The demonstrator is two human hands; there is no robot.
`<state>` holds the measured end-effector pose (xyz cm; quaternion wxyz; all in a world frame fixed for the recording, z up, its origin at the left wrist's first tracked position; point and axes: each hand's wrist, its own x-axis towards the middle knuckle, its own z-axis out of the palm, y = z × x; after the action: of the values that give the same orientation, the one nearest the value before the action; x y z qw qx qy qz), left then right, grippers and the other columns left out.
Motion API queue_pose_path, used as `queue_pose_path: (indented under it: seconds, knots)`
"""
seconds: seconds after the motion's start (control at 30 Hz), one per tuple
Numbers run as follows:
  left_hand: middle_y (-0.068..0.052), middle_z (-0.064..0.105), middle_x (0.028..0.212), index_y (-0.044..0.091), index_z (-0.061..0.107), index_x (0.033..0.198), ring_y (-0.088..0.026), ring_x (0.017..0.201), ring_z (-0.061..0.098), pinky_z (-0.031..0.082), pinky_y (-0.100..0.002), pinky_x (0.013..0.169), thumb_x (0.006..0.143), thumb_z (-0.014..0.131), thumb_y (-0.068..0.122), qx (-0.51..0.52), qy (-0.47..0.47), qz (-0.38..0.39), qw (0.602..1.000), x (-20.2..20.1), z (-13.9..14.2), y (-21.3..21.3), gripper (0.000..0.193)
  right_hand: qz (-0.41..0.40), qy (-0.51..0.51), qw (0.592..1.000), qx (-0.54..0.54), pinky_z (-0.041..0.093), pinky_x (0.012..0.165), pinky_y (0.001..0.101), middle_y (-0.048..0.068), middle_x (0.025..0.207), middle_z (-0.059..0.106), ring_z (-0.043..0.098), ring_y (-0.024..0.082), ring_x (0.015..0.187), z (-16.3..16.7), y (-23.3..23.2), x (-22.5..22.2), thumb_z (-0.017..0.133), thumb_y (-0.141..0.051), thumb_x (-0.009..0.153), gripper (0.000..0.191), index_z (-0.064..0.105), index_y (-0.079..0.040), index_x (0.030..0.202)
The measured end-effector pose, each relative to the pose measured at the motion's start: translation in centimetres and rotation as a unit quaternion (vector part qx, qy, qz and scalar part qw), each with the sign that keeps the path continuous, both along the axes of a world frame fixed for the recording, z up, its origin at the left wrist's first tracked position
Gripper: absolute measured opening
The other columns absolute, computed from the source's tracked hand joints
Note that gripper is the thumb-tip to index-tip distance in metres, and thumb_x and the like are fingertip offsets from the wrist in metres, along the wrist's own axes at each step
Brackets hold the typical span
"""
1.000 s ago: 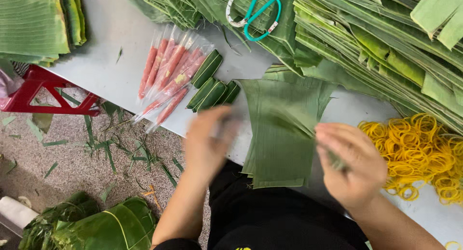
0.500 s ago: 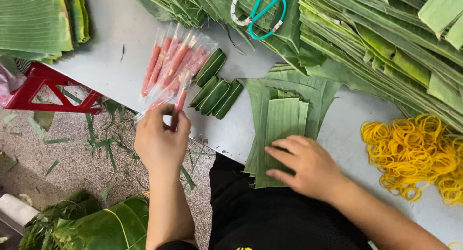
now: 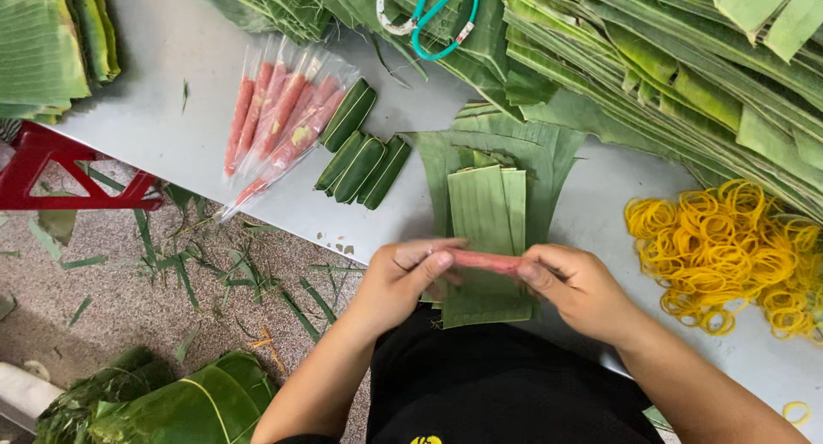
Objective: The person wraps sausages in cut banana leaf pieces, folding the leaf around each sausage and securing it with a yellow rubber band, placing finished wrapped sausages in a row on the table. They repeat this cycle, laying out new leaf pieces and reaching for sausages and rubber bands from the table.
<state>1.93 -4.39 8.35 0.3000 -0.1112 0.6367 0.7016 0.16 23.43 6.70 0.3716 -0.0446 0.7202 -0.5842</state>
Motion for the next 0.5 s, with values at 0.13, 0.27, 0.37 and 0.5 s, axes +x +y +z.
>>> queue_pose_path:
  seconds: [0.13,0.27,0.37,0.5]
  knots:
    - [-0.01,0.072,0.08,0.005,0.077,0.096,-0.029,0.079,0.068,0.053,-0.039,0.07,0.101,0.068,0.017,-0.333,0.33,-0.082,0.879,1.1,-0.6,0.8,0.016,0.024,0.11,0.986,0.125,0.05,0.06,0.0311,0.004,0.069,0.066,0.062,0.017,0.064,0.4,0.2,-0.1,0.063,-0.032,0.097,0.031,0.075,-0.006,0.085]
    - [-0.006,0.064,0.072,0.009,0.067,0.08,-0.029,0.073,0.063,0.051,-0.04,0.067,0.09,0.08,0.017,-0.433,0.425,-0.045,0.793,1.2,-1.4,2.1,0.018,0.033,0.316,0.908,0.272,0.05,0.061,0.0359,0.006,0.072,0.066,0.064,0.025,0.067,1.8,-1.5,0.1,0.078,-0.029,0.088,0.024,0.072,-0.007,0.079]
    - [-0.004,0.065,0.084,0.008,0.068,0.094,-0.026,0.081,0.063,0.053,-0.038,0.075,0.09,0.082,0.014,-0.41,0.531,-0.036,0.741,0.9,-1.3,2.1,0.015,0.052,0.462,0.852,0.239,0.053,0.067,0.0357,0.004,0.085,0.069,0.067,0.024,0.078,2.8,-2.3,0.0,0.08,-0.021,0.086,0.017,0.072,-0.007,0.092]
    - [-0.008,0.066,0.099,0.002,0.07,0.112,-0.027,0.093,0.066,0.054,-0.038,0.081,0.085,0.08,0.022,-0.354,0.603,-0.135,0.702,1.0,-0.4,0.9,0.035,0.138,0.516,0.828,0.171,0.056,0.069,0.0365,0.006,0.093,0.067,0.068,0.026,0.086,3.7,-1.9,-0.6,0.082,-0.025,0.079,0.042,0.073,0.0,0.111]
